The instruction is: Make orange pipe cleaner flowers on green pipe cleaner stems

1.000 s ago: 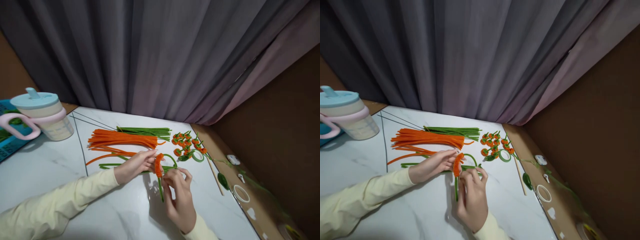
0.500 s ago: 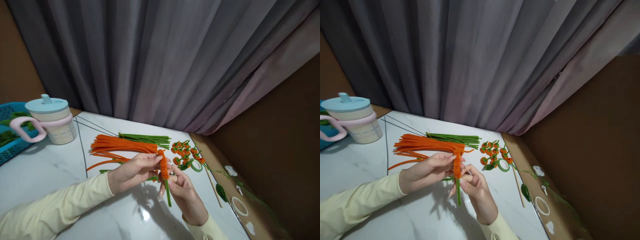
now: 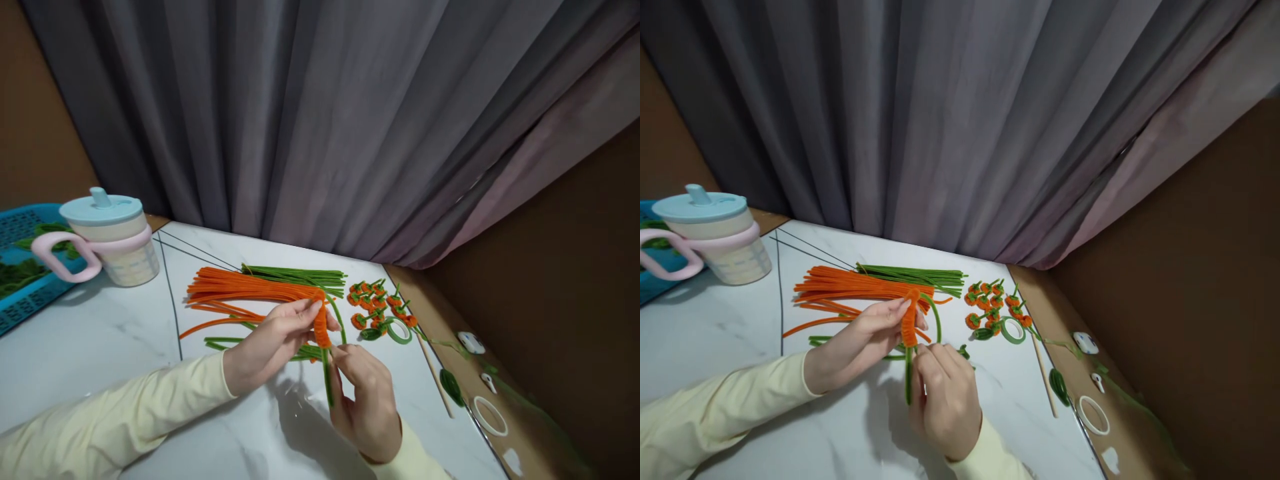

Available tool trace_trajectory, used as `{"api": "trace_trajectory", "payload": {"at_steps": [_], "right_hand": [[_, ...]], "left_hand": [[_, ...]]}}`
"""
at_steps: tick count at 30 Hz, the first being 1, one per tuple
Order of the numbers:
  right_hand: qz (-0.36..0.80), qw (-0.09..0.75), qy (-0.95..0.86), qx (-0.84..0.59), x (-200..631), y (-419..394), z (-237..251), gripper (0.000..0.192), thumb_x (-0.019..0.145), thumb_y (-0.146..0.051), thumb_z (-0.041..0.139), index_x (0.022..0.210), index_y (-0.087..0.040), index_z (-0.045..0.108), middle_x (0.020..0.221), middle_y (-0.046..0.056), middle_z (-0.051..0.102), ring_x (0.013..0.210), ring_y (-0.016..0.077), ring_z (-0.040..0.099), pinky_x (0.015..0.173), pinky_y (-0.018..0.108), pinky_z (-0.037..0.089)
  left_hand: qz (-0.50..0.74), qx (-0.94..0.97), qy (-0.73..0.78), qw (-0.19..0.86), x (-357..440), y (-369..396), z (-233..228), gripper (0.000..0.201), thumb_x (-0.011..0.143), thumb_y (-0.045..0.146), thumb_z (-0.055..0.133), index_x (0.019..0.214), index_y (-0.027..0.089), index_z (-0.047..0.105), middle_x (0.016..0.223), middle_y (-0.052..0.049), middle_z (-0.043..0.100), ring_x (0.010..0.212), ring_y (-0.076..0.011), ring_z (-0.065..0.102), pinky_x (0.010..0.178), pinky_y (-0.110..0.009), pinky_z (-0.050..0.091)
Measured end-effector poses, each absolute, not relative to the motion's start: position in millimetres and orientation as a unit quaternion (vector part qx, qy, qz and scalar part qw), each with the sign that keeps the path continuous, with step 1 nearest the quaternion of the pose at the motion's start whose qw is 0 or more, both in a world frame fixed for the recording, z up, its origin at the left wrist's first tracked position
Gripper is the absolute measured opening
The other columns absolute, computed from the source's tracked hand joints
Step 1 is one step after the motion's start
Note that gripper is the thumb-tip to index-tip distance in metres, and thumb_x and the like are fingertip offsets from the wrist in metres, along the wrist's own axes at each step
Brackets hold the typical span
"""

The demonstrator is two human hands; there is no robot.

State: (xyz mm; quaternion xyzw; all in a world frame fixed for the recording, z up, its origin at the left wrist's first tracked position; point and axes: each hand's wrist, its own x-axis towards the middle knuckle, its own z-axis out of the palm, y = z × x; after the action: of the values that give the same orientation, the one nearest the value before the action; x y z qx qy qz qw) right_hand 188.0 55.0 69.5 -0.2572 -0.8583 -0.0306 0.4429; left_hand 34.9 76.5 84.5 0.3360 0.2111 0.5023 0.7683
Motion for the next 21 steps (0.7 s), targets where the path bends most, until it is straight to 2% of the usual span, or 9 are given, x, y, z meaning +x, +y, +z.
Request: {"api": "trace_trajectory", "payload": {"at_steps": [3, 8, 13, 16, 21], "right_hand": [[-0.088, 0.415, -0.87, -0.252, 187, 58, 76, 0.02, 0.078, 0.001, 0.042, 0.089, -0.016, 0.044, 0.059, 0.001, 0.048, 0.051, 0.0132, 0.038, 0.046, 0.025, 0.029], [-0.141, 0.361, -0.887, -0.251, 184, 54, 76, 0.019, 0.079, -0.001, 0.037, 0.075, -0.018, 0.042, 0.052, -0.001, 0.042, 0.048, 0.0144, 0.034, 0.046, 0.028, 0.026], [-0.225, 0.316, -0.885, -0.256, 179, 50, 68, 0.014, 0.081, -0.005, 0.038, 0.08, -0.014, 0.049, 0.051, 0.002, 0.047, 0.048, 0.0162, 0.04, 0.047, 0.03, 0.026], [-0.244, 0.31, -0.879, -0.269, 177, 50, 64, 0.014, 0.082, -0.006, 0.038, 0.082, -0.013, 0.051, 0.052, 0.002, 0.049, 0.048, 0.0171, 0.043, 0.048, 0.03, 0.029], [-0.187, 0.327, -0.855, -0.356, 178, 52, 64, 0.018, 0.087, -0.007, 0.034, 0.088, -0.012, 0.051, 0.062, 0.005, 0.056, 0.056, 0.0172, 0.052, 0.046, 0.028, 0.036]], "left_hand": [[0.493, 0.315, 0.194, 0.787, 35, 79, 81, 0.018, 0.088, 0.026, 0.051, 0.083, 0.012, 0.061, 0.079, -0.006, 0.061, 0.073, -0.0135, 0.056, 0.074, -0.024, 0.044], [0.496, 0.315, 0.206, 0.782, 39, 78, 75, 0.009, 0.084, 0.015, 0.054, 0.079, 0.011, 0.06, 0.076, -0.005, 0.06, 0.073, -0.0118, 0.056, 0.074, -0.021, 0.044], [0.506, 0.281, 0.257, 0.774, 51, 67, 73, 0.009, 0.083, 0.018, 0.057, 0.078, 0.01, 0.059, 0.076, -0.005, 0.06, 0.072, -0.0115, 0.057, 0.073, -0.021, 0.045], [0.506, 0.268, 0.278, 0.771, 56, 63, 73, 0.01, 0.084, 0.021, 0.058, 0.08, 0.011, 0.058, 0.079, -0.005, 0.062, 0.08, -0.0143, 0.061, 0.076, -0.022, 0.046], [0.539, 0.3, 0.301, 0.728, 56, 68, 73, 0.015, 0.083, 0.027, 0.059, 0.08, 0.012, 0.057, 0.084, -0.007, 0.064, 0.088, -0.0172, 0.061, 0.082, -0.026, 0.046]]}}
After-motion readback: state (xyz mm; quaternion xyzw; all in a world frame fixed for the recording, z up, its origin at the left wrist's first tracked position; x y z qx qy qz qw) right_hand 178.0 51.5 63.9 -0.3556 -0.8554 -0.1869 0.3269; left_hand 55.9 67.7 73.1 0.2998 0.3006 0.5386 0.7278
